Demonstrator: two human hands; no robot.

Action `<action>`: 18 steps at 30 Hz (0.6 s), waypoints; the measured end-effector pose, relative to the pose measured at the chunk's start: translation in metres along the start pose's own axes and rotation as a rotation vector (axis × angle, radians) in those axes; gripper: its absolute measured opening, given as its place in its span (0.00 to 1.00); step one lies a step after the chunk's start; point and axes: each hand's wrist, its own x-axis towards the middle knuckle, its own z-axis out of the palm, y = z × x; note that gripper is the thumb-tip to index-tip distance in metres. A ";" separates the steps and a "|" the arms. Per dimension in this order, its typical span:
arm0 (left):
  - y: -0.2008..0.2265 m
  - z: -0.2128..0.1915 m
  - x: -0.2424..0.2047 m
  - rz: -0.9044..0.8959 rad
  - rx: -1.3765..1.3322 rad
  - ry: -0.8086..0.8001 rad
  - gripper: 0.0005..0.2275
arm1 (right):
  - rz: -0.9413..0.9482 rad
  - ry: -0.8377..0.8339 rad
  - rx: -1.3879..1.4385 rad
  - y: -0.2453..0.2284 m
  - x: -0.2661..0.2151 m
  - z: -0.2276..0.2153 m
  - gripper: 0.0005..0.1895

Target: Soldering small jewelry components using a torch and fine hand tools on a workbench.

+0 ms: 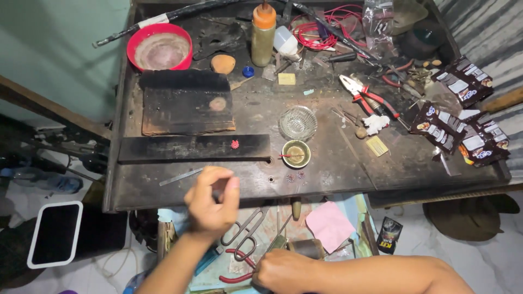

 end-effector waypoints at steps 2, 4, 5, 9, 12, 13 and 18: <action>0.000 0.019 -0.013 -0.187 -0.038 -0.043 0.03 | 0.016 -0.063 -0.100 0.004 0.003 0.006 0.07; -0.009 0.025 -0.035 -0.167 0.001 -0.073 0.03 | 0.070 -0.197 -0.101 -0.003 0.014 -0.024 0.08; -0.015 0.027 -0.045 -0.142 0.045 -0.101 0.03 | 0.117 -0.330 -0.108 -0.006 0.021 -0.040 0.15; -0.018 0.020 -0.057 -0.003 0.009 -0.193 0.05 | 0.073 -0.181 0.178 0.017 0.018 -0.042 0.13; -0.021 0.021 -0.060 0.077 0.043 -0.201 0.07 | -0.031 0.316 0.267 0.013 0.014 -0.042 0.21; -0.023 0.021 -0.062 0.094 0.058 -0.210 0.07 | -0.038 0.389 0.277 0.016 0.016 -0.036 0.20; -0.016 0.020 -0.057 0.150 0.052 -0.283 0.09 | -0.069 0.564 0.258 0.024 0.021 -0.031 0.21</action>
